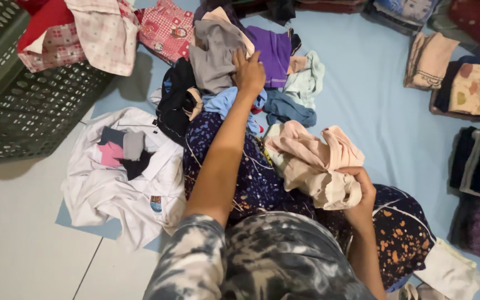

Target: The person sits on the floor and folds various garments one by one, including a dark blue long-sleeve shirt, a patterned cloth, a blue t-shirt, and several pairs of shorts. Each item is smoothed, folded into a compact rectangle, and placed into a growing stack.

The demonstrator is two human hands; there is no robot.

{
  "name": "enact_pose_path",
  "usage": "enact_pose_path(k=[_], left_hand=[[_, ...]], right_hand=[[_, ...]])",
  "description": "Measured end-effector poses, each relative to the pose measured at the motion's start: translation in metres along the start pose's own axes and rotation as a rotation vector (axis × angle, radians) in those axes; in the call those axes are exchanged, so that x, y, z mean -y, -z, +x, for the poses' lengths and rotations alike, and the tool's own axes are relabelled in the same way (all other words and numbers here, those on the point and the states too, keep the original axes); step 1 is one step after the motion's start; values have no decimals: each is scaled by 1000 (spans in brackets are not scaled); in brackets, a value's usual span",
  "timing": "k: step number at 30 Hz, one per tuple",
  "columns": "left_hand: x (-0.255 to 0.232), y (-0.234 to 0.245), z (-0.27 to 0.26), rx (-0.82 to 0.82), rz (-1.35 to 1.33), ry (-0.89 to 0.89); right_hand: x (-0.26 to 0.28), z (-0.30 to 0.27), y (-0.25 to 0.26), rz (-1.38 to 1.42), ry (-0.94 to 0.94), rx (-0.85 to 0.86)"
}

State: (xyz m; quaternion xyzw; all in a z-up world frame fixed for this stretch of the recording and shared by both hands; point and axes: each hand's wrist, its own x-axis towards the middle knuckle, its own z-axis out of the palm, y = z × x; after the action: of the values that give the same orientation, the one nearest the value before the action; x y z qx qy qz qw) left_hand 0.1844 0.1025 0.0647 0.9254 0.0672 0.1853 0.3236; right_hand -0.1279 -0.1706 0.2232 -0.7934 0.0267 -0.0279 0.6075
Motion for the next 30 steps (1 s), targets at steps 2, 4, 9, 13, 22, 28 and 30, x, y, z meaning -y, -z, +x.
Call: enact_pose_path(k=[2, 4, 9, 13, 22, 28, 30], left_hand=[[13, -11, -4, 43, 17, 91], [20, -16, -3, -7, 2, 65], [-6, 28, -13, -151, -403, 28], [-73, 111, -72, -50, -683, -50], [-168, 246, -220, 592, -800, -520], [-165, 242, -223, 798, -885, -470], [-160, 240, -216, 737, -920, -452]], right_hand=[[0, -1, -2, 7, -8, 4], [0, 0, -2, 5, 0, 3], [2, -5, -4, 13, 20, 14], [15, -2, -9, 29, 37, 30], [48, -3, -18, 166, 94, 102], [41, -10, -9, -288, 174, 235], [51, -15, -1, -257, 196, 225]])
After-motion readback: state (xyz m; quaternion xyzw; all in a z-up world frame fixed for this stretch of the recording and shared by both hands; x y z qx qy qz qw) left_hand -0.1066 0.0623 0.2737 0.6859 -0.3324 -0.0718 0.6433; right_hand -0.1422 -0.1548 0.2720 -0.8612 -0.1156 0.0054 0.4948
